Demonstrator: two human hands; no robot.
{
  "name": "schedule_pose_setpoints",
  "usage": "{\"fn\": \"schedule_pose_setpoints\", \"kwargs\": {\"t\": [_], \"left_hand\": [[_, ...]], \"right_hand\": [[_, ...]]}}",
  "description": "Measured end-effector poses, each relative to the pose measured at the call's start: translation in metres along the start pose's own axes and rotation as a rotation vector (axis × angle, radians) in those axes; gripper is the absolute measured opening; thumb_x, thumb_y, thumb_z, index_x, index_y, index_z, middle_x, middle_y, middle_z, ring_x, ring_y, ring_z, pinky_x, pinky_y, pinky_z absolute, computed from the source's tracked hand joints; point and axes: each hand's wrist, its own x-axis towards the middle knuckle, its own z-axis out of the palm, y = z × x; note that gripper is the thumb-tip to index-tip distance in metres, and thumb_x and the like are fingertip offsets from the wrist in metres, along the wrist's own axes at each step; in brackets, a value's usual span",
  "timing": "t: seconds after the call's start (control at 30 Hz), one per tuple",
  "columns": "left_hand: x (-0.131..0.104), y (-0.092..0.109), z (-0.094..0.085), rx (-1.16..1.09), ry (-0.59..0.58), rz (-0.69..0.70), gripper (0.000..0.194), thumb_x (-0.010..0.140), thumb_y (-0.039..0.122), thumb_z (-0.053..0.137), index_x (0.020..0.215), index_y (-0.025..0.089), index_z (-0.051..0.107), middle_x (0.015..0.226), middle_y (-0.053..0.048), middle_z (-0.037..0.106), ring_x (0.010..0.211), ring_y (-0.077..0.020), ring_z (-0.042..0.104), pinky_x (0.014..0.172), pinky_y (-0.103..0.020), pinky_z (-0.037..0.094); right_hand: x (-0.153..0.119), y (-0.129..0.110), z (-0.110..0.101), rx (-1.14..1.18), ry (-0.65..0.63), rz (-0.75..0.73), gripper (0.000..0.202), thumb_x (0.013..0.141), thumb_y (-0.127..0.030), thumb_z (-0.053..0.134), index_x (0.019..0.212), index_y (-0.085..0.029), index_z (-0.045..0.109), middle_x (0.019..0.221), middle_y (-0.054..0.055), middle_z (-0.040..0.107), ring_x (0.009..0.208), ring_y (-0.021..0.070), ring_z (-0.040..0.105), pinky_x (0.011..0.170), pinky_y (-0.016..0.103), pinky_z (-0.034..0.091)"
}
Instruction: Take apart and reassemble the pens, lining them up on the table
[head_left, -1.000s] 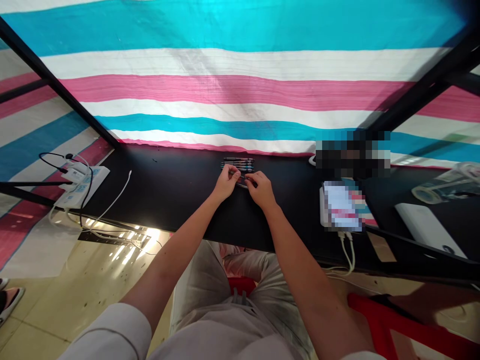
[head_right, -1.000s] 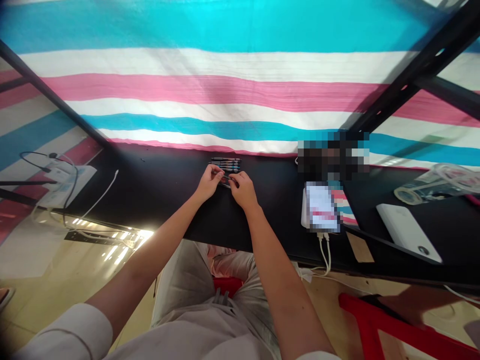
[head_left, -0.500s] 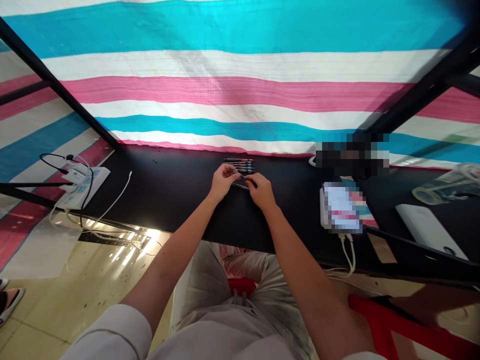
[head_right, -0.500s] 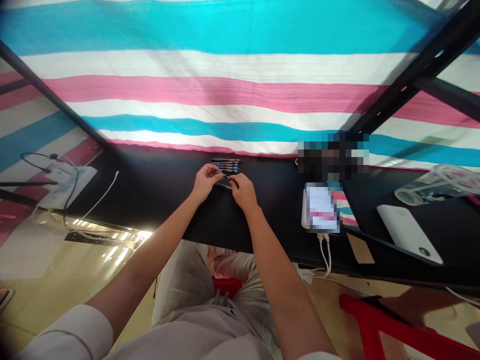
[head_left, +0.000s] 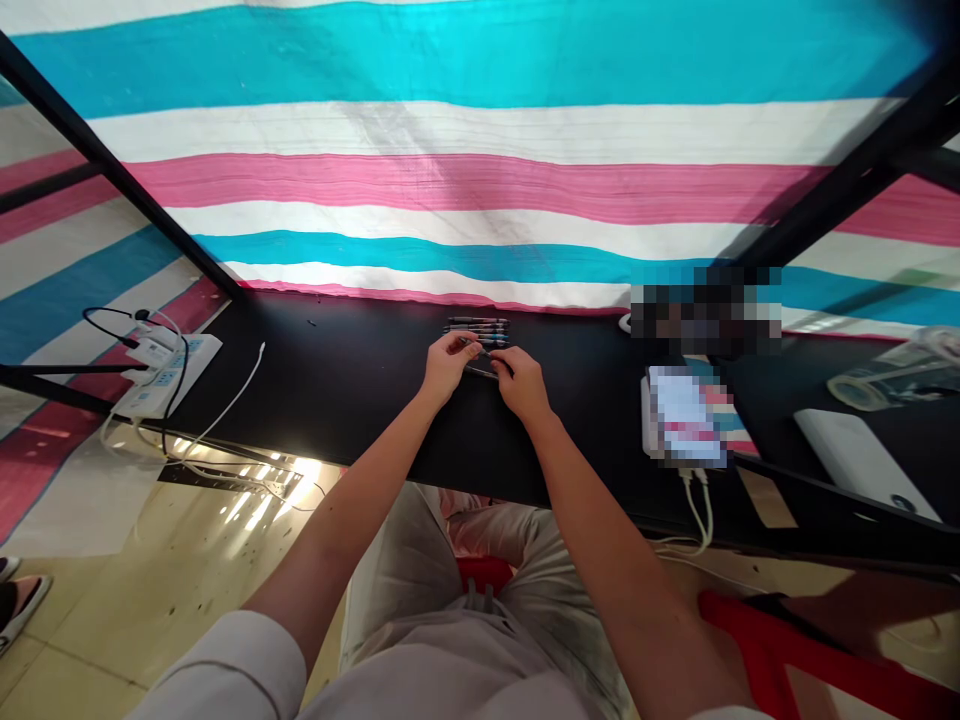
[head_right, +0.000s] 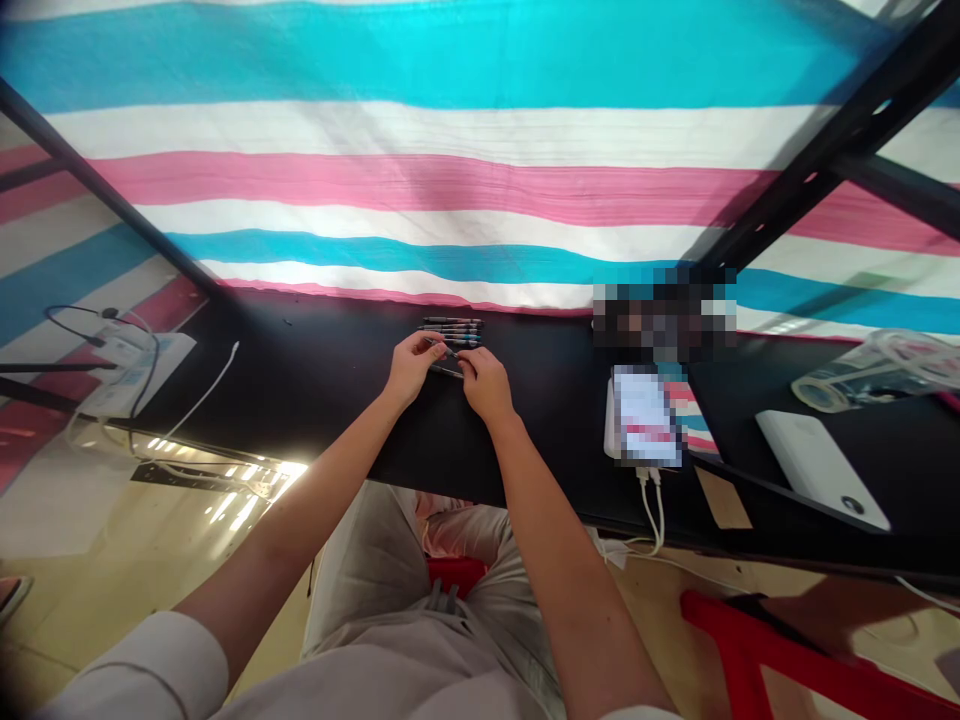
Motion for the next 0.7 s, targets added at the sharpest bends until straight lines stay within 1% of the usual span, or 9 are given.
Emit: {"fn": "schedule_pose_setpoints", "kwargs": {"t": [0.1, 0.2, 0.27, 0.37, 0.43, 0.5, 0.57, 0.7], "left_hand": [[-0.001, 0.001, 0.001, -0.125, -0.035, -0.024, 0.045, 0.068, 0.033, 0.086, 0.102, 0.018, 0.061, 0.088, -0.006, 0.075, 0.088, -0.019, 0.071, 0.086, -0.036, 0.055], [-0.002, 0.003, 0.003, -0.15, -0.053, -0.037, 0.04, 0.071, 0.035, 0.085, 0.096, 0.016, 0.061, 0.094, -0.009, 0.076, 0.093, -0.0196, 0.072, 0.089, -0.036, 0.055], [-0.002, 0.002, 0.004, -0.11, -0.02, -0.034, 0.038, 0.071, 0.039, 0.085, 0.091, 0.015, 0.064, 0.091, -0.009, 0.075, 0.087, -0.0179, 0.071, 0.082, -0.033, 0.056], [-0.001, -0.001, 0.002, -0.078, 0.037, -0.079, 0.041, 0.067, 0.043, 0.087, 0.087, 0.014, 0.066, 0.078, -0.005, 0.07, 0.071, -0.0146, 0.068, 0.068, -0.028, 0.056], [0.001, -0.003, -0.001, -0.101, 0.038, -0.143, 0.041, 0.066, 0.044, 0.087, 0.084, 0.013, 0.066, 0.074, -0.004, 0.069, 0.069, -0.0142, 0.067, 0.067, -0.027, 0.055], [0.002, -0.004, -0.004, -0.117, 0.018, -0.174, 0.04, 0.066, 0.044, 0.087, 0.083, 0.013, 0.067, 0.076, -0.005, 0.07, 0.07, -0.0142, 0.068, 0.07, -0.029, 0.056], [0.002, -0.003, -0.006, -0.111, -0.025, -0.142, 0.037, 0.067, 0.042, 0.086, 0.085, 0.014, 0.07, 0.079, -0.005, 0.071, 0.074, -0.0143, 0.068, 0.075, -0.03, 0.057], [0.0, 0.002, -0.005, -0.093, -0.149, -0.014, 0.032, 0.074, 0.038, 0.082, 0.093, 0.015, 0.071, 0.09, -0.008, 0.074, 0.087, -0.0171, 0.069, 0.084, -0.033, 0.056]], "right_hand": [[0.0, 0.001, 0.0, 0.009, 0.036, 0.018, 0.021, 0.092, -0.021, 0.053, 0.099, -0.021, 0.072, 0.095, 0.009, 0.065, 0.089, 0.0235, 0.063, 0.085, 0.039, 0.052], [0.0, 0.001, -0.001, 0.011, 0.052, 0.038, 0.02, 0.091, -0.02, 0.053, 0.098, -0.021, 0.072, 0.093, 0.008, 0.063, 0.088, 0.0229, 0.062, 0.084, 0.039, 0.052], [0.0, 0.001, -0.002, 0.014, 0.057, 0.045, 0.018, 0.09, -0.02, 0.055, 0.097, -0.021, 0.072, 0.093, 0.008, 0.063, 0.089, 0.023, 0.062, 0.085, 0.039, 0.052], [0.0, 0.001, -0.001, 0.029, 0.052, 0.049, 0.015, 0.088, -0.019, 0.058, 0.096, -0.021, 0.071, 0.093, 0.008, 0.063, 0.088, 0.0225, 0.062, 0.085, 0.039, 0.053], [0.0, 0.001, -0.001, 0.042, 0.043, 0.048, 0.014, 0.087, -0.019, 0.059, 0.095, -0.02, 0.071, 0.093, 0.007, 0.062, 0.085, 0.0216, 0.063, 0.084, 0.038, 0.054], [0.0, 0.002, -0.001, 0.044, 0.038, 0.042, 0.013, 0.086, -0.018, 0.06, 0.093, -0.02, 0.071, 0.091, 0.007, 0.063, 0.083, 0.0212, 0.063, 0.082, 0.037, 0.054], [0.0, 0.003, -0.001, 0.038, 0.031, 0.037, 0.014, 0.087, -0.018, 0.058, 0.091, -0.02, 0.072, 0.087, 0.006, 0.063, 0.08, 0.0211, 0.063, 0.079, 0.037, 0.053], [0.0, 0.005, -0.002, 0.053, 0.012, 0.044, 0.022, 0.089, -0.015, 0.05, 0.09, -0.02, 0.072, 0.082, 0.006, 0.065, 0.075, 0.0206, 0.062, 0.075, 0.036, 0.052]]}}
